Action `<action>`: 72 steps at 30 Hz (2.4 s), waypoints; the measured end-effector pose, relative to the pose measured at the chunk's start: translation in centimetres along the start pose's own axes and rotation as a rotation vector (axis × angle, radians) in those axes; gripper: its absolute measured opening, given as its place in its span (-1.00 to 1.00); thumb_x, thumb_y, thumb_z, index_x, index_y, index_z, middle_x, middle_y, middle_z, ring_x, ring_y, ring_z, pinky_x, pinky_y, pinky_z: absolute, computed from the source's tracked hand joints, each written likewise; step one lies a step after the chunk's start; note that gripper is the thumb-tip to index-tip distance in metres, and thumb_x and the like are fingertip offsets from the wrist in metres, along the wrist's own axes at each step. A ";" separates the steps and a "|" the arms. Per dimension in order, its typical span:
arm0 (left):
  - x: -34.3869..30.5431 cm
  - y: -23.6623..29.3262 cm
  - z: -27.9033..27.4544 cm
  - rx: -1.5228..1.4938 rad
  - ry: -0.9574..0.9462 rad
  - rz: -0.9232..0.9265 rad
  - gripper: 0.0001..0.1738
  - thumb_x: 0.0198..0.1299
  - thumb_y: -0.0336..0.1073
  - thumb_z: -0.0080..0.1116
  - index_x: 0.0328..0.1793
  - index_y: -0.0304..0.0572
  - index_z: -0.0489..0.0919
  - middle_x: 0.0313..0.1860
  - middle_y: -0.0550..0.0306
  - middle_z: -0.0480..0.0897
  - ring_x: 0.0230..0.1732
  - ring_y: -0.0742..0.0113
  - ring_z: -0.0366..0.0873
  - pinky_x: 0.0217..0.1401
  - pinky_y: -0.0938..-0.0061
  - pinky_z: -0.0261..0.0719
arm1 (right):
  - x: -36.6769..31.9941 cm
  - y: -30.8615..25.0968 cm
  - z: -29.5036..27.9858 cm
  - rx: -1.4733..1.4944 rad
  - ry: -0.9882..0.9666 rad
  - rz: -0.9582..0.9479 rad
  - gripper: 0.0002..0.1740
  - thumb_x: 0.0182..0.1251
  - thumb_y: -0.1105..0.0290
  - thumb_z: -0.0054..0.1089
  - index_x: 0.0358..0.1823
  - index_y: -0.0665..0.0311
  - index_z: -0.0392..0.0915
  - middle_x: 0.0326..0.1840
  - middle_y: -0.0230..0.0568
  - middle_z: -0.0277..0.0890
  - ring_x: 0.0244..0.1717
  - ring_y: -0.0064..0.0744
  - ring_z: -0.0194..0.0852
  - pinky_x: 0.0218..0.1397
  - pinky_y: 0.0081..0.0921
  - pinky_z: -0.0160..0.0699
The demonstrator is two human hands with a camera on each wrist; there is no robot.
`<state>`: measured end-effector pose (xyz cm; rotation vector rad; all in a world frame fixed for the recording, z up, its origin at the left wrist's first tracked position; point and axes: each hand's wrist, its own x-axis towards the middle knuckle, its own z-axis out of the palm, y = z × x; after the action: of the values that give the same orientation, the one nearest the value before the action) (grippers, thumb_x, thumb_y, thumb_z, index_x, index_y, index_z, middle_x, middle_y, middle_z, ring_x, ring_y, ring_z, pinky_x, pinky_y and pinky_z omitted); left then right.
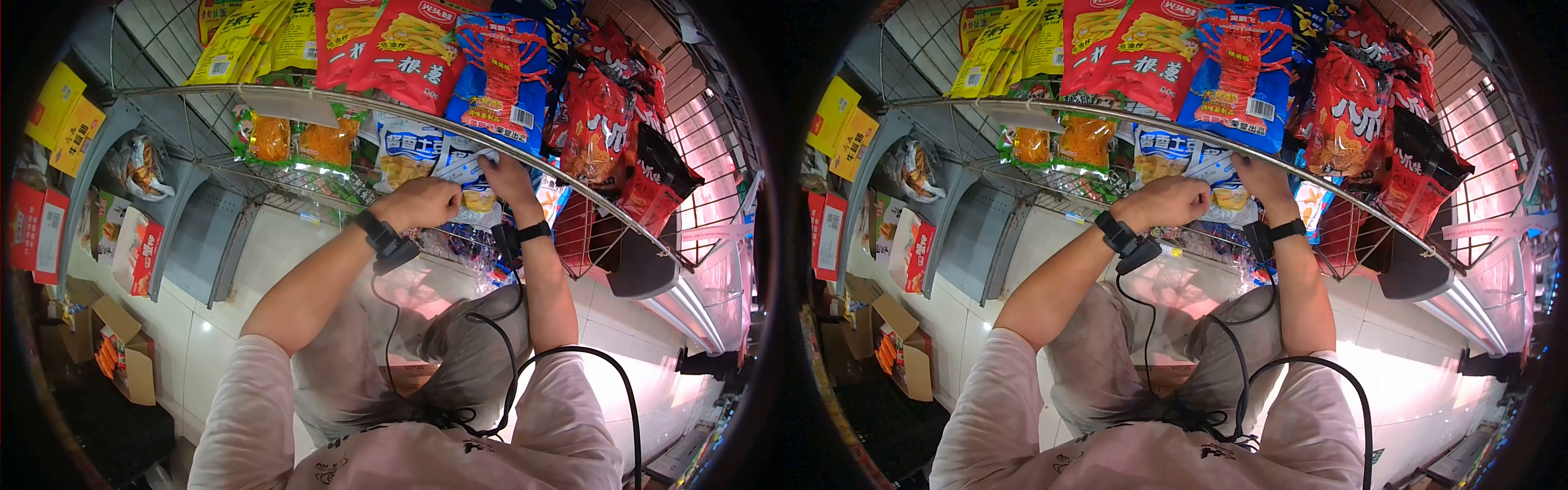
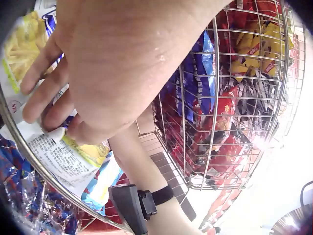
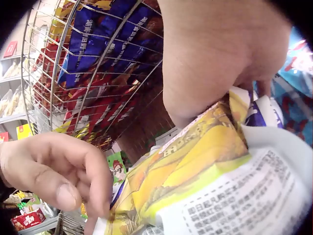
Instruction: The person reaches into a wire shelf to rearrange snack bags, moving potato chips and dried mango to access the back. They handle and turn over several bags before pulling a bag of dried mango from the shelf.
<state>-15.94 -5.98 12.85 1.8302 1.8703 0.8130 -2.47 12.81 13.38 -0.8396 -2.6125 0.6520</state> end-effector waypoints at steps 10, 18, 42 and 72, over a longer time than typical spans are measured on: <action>-0.3 0.4 -0.2 -0.003 -0.033 -0.009 -0.79 0.23 -0.17 0.18 -0.11 -0.04 0.68 -0.27 -0.02 0.73 -0.18 -0.06 0.71 -0.13 0.14 0.61 | 0.0 0.4 0.4 0.016 0.044 -0.028 -0.48 0.38 0.07 0.17 0.24 0.23 0.53 0.15 0.25 0.58 0.23 0.24 0.50 0.26 -0.09 0.48; -0.4 0.9 -0.5 -0.011 -0.082 -0.058 -0.78 0.22 -0.16 0.20 -0.11 -0.03 0.69 -0.26 0.05 0.75 -0.15 0.02 0.73 -0.09 0.20 0.63 | -0.1 -0.1 0.1 0.030 0.000 -0.003 -0.47 0.38 0.06 0.18 0.25 0.21 0.51 0.15 0.22 0.59 0.24 0.23 0.50 0.27 -0.11 0.48; -0.6 0.5 -0.2 0.015 -0.101 -0.086 -0.79 0.23 -0.13 0.20 -0.12 0.02 0.70 -0.25 0.08 0.76 -0.15 0.01 0.72 -0.08 0.20 0.62 | 0.0 0.5 1.2 0.023 0.159 -0.113 -0.52 0.37 0.06 0.20 0.17 0.22 0.60 0.12 0.20 0.61 0.18 0.22 0.55 0.20 -0.09 0.55; -0.7 0.1 -0.1 0.058 -0.096 -0.089 -0.78 0.22 -0.13 0.14 -0.18 0.00 0.71 -0.23 -0.02 0.74 -0.12 -0.07 0.70 -0.07 0.10 0.61 | -0.2 -0.6 1.1 -0.027 0.123 -0.061 -0.38 0.30 0.05 0.30 0.31 0.22 0.46 0.24 0.31 0.51 0.27 0.30 0.45 0.31 -0.03 0.46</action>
<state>-15.85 -6.68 12.89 1.7739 1.9175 0.6352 -3.07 11.95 12.72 -0.7796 -2.5303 0.5318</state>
